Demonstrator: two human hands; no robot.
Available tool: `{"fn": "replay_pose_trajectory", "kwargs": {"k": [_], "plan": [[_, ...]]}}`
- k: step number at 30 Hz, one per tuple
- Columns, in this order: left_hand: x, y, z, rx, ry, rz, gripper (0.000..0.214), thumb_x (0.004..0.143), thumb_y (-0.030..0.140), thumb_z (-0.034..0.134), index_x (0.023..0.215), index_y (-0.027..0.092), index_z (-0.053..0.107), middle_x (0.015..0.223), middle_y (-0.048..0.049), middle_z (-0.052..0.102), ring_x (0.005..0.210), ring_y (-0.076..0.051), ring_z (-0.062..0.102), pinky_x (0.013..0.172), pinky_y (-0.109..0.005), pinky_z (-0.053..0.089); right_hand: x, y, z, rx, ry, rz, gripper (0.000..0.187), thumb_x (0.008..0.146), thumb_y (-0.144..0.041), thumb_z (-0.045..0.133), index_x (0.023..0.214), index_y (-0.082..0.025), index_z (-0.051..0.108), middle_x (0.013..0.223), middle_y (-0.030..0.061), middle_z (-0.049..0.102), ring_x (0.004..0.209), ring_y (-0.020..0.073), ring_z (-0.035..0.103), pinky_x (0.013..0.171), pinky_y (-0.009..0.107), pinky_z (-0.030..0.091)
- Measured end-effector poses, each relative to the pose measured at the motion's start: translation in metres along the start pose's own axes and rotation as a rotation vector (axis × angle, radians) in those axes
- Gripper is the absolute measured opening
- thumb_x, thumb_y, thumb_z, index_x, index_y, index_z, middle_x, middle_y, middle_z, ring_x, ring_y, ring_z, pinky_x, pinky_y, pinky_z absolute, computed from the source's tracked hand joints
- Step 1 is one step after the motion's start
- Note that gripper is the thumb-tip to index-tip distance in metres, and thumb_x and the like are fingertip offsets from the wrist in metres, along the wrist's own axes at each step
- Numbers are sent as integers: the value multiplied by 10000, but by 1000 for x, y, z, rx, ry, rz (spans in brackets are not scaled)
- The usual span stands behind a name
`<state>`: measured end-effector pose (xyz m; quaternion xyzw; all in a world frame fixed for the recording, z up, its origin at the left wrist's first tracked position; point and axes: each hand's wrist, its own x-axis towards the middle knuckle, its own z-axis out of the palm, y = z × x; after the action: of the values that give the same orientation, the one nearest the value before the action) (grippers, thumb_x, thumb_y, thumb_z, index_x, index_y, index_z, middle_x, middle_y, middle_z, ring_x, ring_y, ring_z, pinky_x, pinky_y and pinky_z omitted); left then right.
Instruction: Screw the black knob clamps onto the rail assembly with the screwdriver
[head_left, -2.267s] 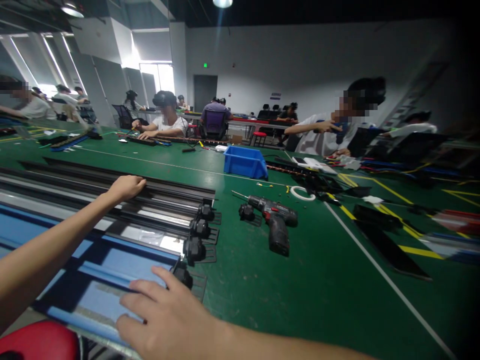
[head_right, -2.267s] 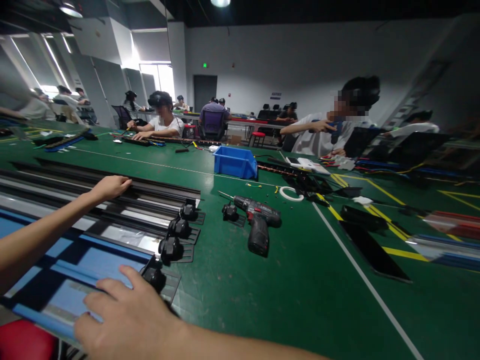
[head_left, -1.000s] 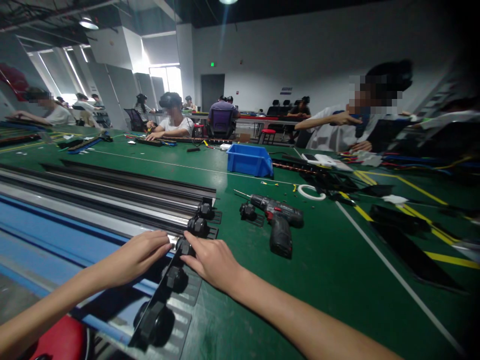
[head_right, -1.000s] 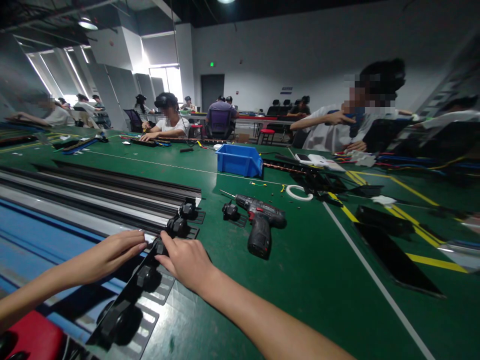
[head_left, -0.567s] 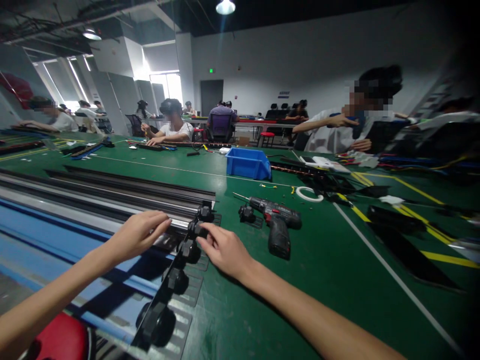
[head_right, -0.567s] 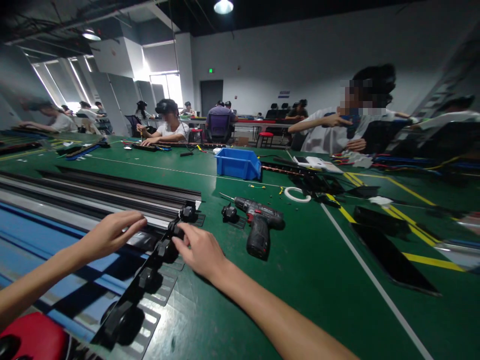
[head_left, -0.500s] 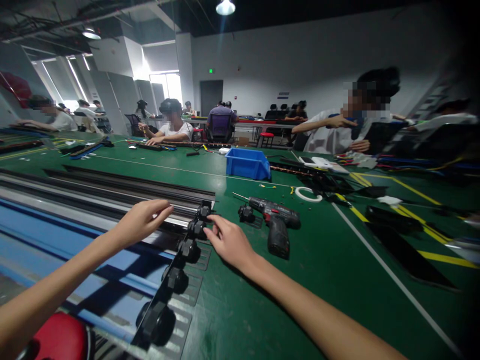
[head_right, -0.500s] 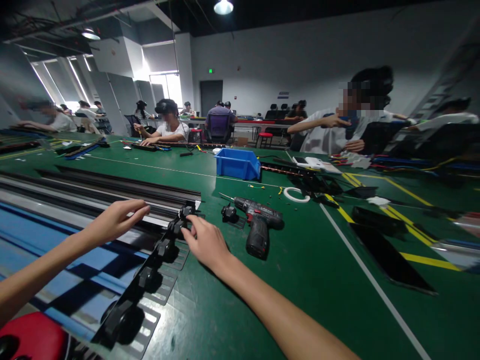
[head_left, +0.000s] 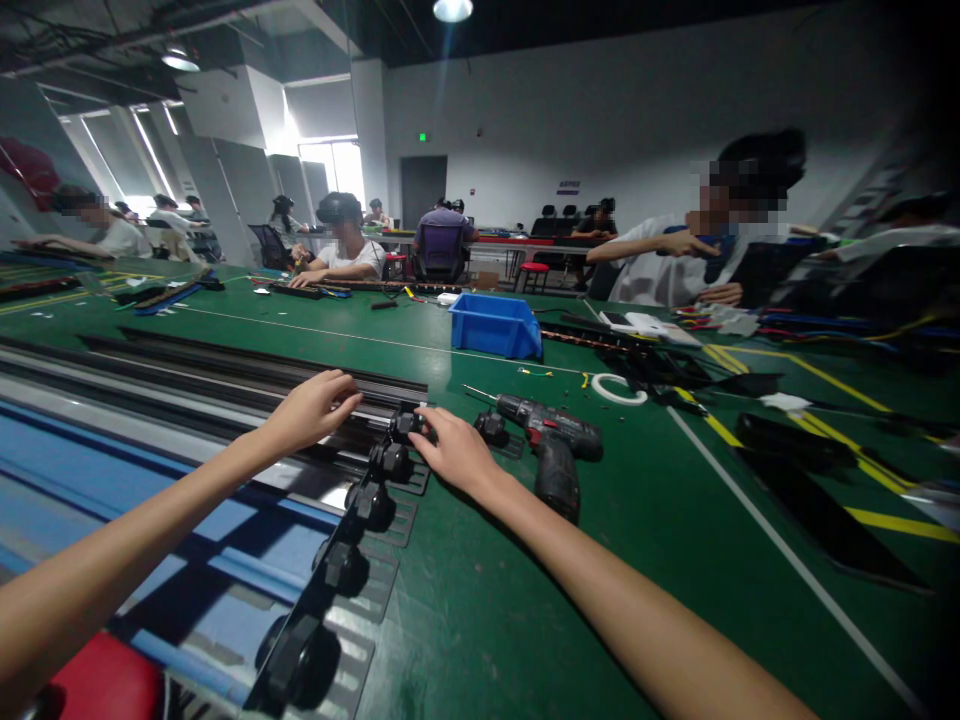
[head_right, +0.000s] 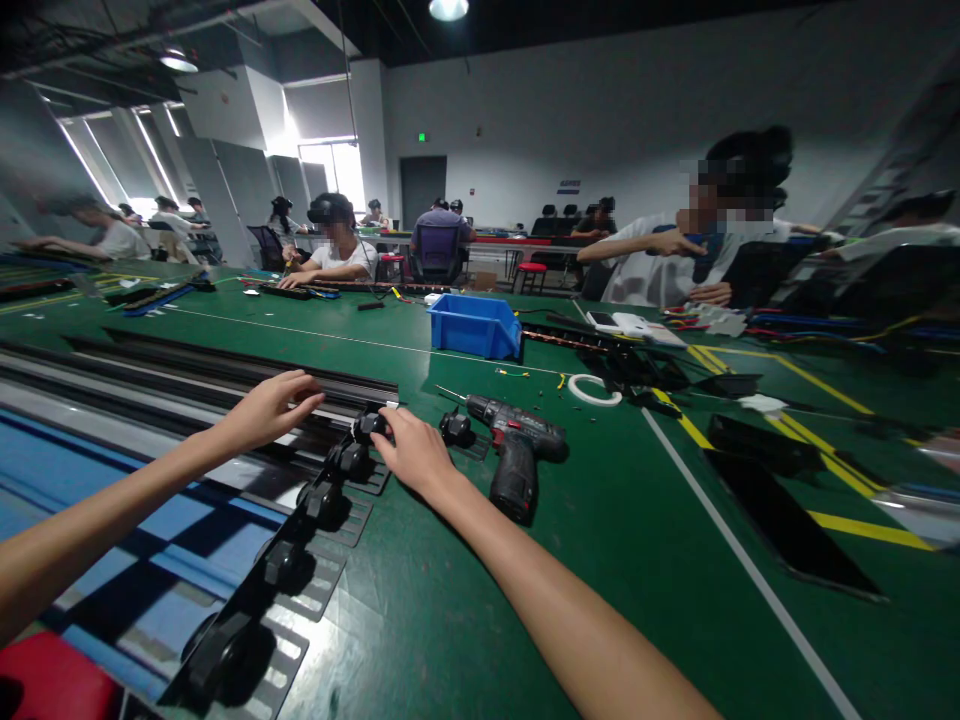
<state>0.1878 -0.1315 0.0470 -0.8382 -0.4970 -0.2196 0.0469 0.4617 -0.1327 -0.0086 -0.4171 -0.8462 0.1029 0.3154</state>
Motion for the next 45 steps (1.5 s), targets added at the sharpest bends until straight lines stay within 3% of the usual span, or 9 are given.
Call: {"fn": "replay_pose_trajectory", "kwargs": {"k": [5, 7, 12, 19, 29, 45], "plan": [[24, 2, 21, -33, -365, -87, 559, 995, 567, 274, 765, 198, 626, 738, -66, 656, 714, -212, 617, 653, -293, 377, 8, 0, 8, -16, -40, -22, 314, 911, -374, 638, 1184, -231, 580, 1010, 37, 694, 892, 199, 658, 742, 269, 438], [24, 5, 30, 0, -416, -169, 603, 991, 595, 241, 760, 198, 633, 756, -83, 685, 700, -228, 636, 618, -299, 358, 6, 1, 10, -14, -42, -27, 348, 908, -382, 646, 1211, -238, 554, 983, 29, 696, 874, 200, 661, 720, 266, 428], [19, 9, 35, 34, -400, -192, 604, 993, 592, 229, 862, 199, 669, 919, -112, 732, 813, -259, 678, 667, -310, 386, 9, 6, 15, -17, -36, -31, 270, 923, -389, 630, 1139, -246, 550, 980, 25, 698, 814, 185, 658, 678, 258, 400], [21, 7, 33, -33, -433, -188, 600, 997, 585, 229, 924, 206, 687, 928, -100, 737, 843, -243, 684, 739, -300, 421, 16, 10, 16, 14, -59, -39, 250, 911, -384, 650, 1088, -238, 551, 928, 17, 686, 773, 170, 638, 650, 249, 378], [19, 6, 36, -82, -358, -145, 510, 1003, 541, 296, 930, 223, 688, 946, -87, 744, 865, -250, 685, 735, -309, 424, 15, 10, 15, 43, -63, -15, 301, 902, -400, 670, 1133, -246, 553, 951, 23, 695, 795, 178, 650, 664, 254, 406], [21, 8, 33, -138, -379, -158, 486, 1010, 523, 311, 877, 211, 658, 871, -63, 720, 770, -215, 648, 681, -285, 397, 16, 9, 18, 40, -89, 2, 286, 917, -389, 651, 1131, -232, 546, 945, 32, 697, 790, 178, 650, 650, 258, 410]]}}
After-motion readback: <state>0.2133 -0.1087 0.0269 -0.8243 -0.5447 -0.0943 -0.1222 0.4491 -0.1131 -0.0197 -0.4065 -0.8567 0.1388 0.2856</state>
